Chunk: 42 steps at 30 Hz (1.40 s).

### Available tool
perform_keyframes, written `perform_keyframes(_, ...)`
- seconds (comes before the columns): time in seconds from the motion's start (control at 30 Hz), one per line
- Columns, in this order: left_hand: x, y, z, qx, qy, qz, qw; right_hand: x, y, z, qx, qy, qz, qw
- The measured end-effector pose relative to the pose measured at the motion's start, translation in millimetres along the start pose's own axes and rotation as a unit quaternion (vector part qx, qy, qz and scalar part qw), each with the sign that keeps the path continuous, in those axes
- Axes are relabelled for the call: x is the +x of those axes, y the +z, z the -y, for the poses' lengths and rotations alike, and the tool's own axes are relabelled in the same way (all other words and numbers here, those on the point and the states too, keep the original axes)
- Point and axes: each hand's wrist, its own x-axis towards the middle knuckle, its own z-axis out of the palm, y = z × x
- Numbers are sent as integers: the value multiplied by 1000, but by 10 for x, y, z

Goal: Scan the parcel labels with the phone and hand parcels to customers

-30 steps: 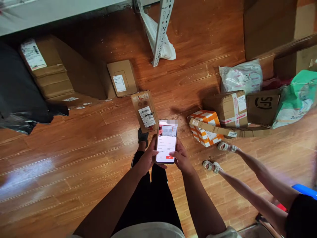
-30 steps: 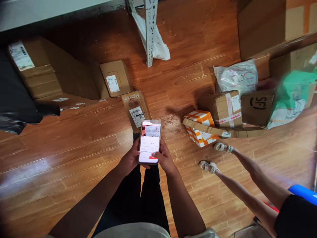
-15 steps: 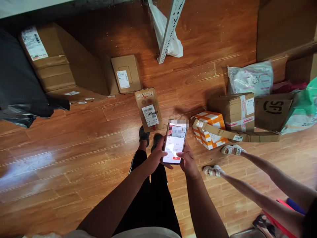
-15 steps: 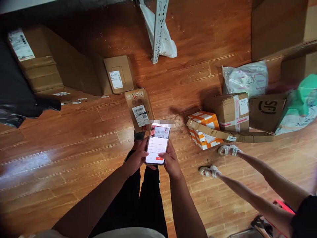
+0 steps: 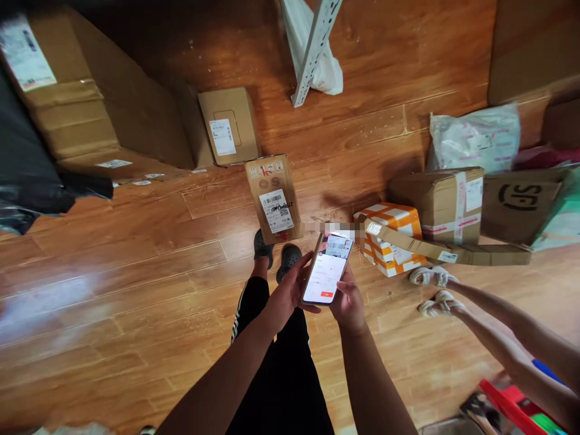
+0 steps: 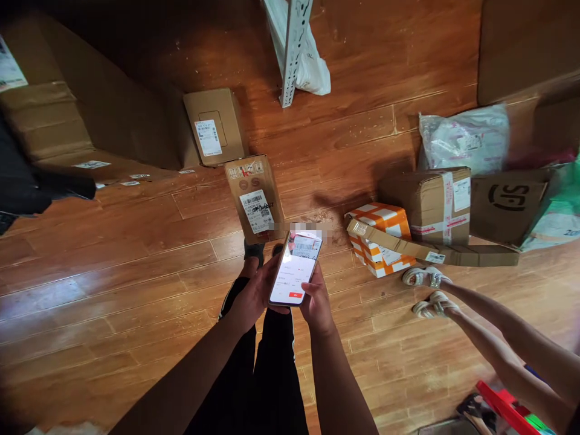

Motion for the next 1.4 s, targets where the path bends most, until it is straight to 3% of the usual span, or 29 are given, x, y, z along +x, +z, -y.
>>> perform_keyframes(0.1, 78, -145, 231, -1, -2, -120, 993, 79, 2, -69, 6, 4, -8, 1000)
perform_keyframes(0.17, 107, -265, 397, 71, -8, -214, 974, 110, 26, -85, 13, 17, 4, 1000)
perform_keyframes(0.23, 114, -401, 536, 164, -25, -268, 949, 123, 55, -74, 26, 29, 25, 999)
perform_keyframes(0.37, 48, -666, 648, 295, -58, -291, 908, 121, 94, 3, 42, 33, 52, 997)
perform_keyframes(0.57, -314, -949, 670, 493, -77, -253, 829, 77, 92, 133, 50, 25, 66, 996)
perform_keyframes(0.63, -468, -1017, 757, 589, -125, -254, 757, 61, 72, 153, 50, 25, 68, 996)
perform_keyframes(0.73, -657, -1051, 918, 733, -289, -190, 586, 42, 26, 162, 56, 32, 57, 996)
perform_keyframes(0.77, -701, -1037, 963, 753, -331, -163, 545, 37, 9, 163, 58, 35, 55, 996)
perform_keyframes(0.9, -774, -897, 1061, 780, -388, -119, 477, 18, -44, 164, 57, 53, 88, 993)
perform_keyframes(1.03, -761, -800, 1074, 800, -381, -106, 451, 14, -81, 150, 22, 65, 131, 989)
perform_keyframes(1.2, -730, -845, 1060, 801, -368, -123, 456, 20, -77, 134, -44, 69, 162, 983)
perform_keyframes(1.4, -705, -913, 1027, 780, -378, -133, 481, 40, 61, 167, -44, 71, 204, 975)
